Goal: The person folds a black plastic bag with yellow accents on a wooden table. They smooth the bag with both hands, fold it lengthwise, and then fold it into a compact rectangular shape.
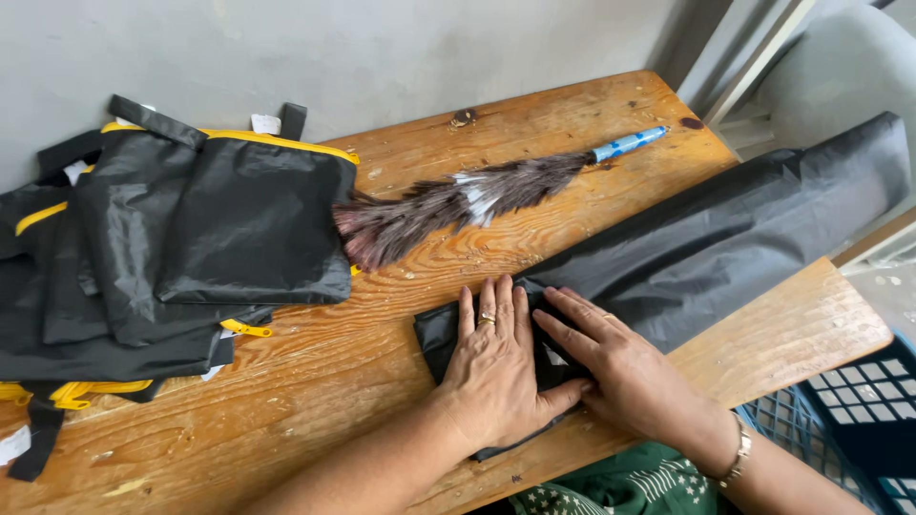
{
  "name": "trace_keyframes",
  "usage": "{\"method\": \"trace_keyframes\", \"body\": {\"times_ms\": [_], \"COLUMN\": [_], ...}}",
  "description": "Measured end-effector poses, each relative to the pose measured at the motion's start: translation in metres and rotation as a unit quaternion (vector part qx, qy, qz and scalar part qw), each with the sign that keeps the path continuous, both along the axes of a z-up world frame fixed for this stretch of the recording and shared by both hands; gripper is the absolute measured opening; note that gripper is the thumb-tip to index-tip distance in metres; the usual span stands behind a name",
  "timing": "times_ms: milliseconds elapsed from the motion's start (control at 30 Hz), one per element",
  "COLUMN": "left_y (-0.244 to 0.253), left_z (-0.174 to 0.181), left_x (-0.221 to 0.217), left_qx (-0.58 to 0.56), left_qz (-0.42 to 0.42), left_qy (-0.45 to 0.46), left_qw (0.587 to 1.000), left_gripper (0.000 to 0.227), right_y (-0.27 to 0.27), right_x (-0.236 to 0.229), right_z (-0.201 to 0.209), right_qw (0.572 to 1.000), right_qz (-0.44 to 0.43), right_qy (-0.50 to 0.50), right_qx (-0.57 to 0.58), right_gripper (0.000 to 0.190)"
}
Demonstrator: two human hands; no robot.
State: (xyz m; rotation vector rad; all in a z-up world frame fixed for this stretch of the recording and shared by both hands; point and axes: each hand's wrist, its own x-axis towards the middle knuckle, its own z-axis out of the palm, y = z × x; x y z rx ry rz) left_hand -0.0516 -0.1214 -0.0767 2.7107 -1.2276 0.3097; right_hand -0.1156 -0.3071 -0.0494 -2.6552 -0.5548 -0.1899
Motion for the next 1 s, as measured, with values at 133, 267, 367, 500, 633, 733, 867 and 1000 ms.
{"method": "trace_keyframes", "body": {"times_ms": [133, 267, 367, 500, 633, 733, 867, 1000], "left_y": [0.0, 0.001, 0.01, 0.048, 0.084, 0.091, 0.079, 0.079], "left_z": [0.003, 0.004, 0.003, 0.006, 0.008, 0.017, 0.031, 0.021], "left_x": [0.001, 0.002, 0.007, 0.013, 0.01, 0.007, -0.005, -0.011], "left_qx": [0.005, 0.002, 0.025, 0.08, 0.07, 0.078, -0.03, -0.101], "left_qz": [0.009, 0.009, -0.003, -0.045, -0.05, -0.039, -0.006, -0.013], "left_qy": [0.018, 0.01, 0.013, 0.038, 0.039, 0.133, 0.248, 0.176], "left_qw": [1.0, 1.0, 1.0, 0.995, 0.996, 0.987, 0.968, 0.979], "left_gripper": [0.127, 0.126, 0.125, 0.124, 0.128, 0.121, 0.092, 0.088], "right_y": [-0.009, -0.007, 0.006, 0.042, 0.082, 0.1, 0.107, 0.102], "right_x": [-0.001, -0.001, -0.001, -0.006, -0.009, 0.0, 0.008, 0.004], "right_z": [-0.008, -0.011, -0.011, -0.024, -0.03, -0.041, -0.046, -0.027], "right_qw": [0.969, 0.967, 0.968, 0.97, 0.974, 0.974, 0.981, 0.988], "right_qz": [-0.038, -0.062, -0.065, -0.063, -0.069, -0.105, -0.111, -0.087], "right_qy": [-0.11, -0.079, -0.074, -0.064, -0.081, -0.09, -0.073, -0.084], "right_qx": [-0.218, -0.234, -0.231, -0.227, -0.201, -0.181, -0.143, -0.091], "right_gripper": [0.103, 0.097, 0.099, 0.107, 0.12, 0.108, 0.081, 0.07]}}
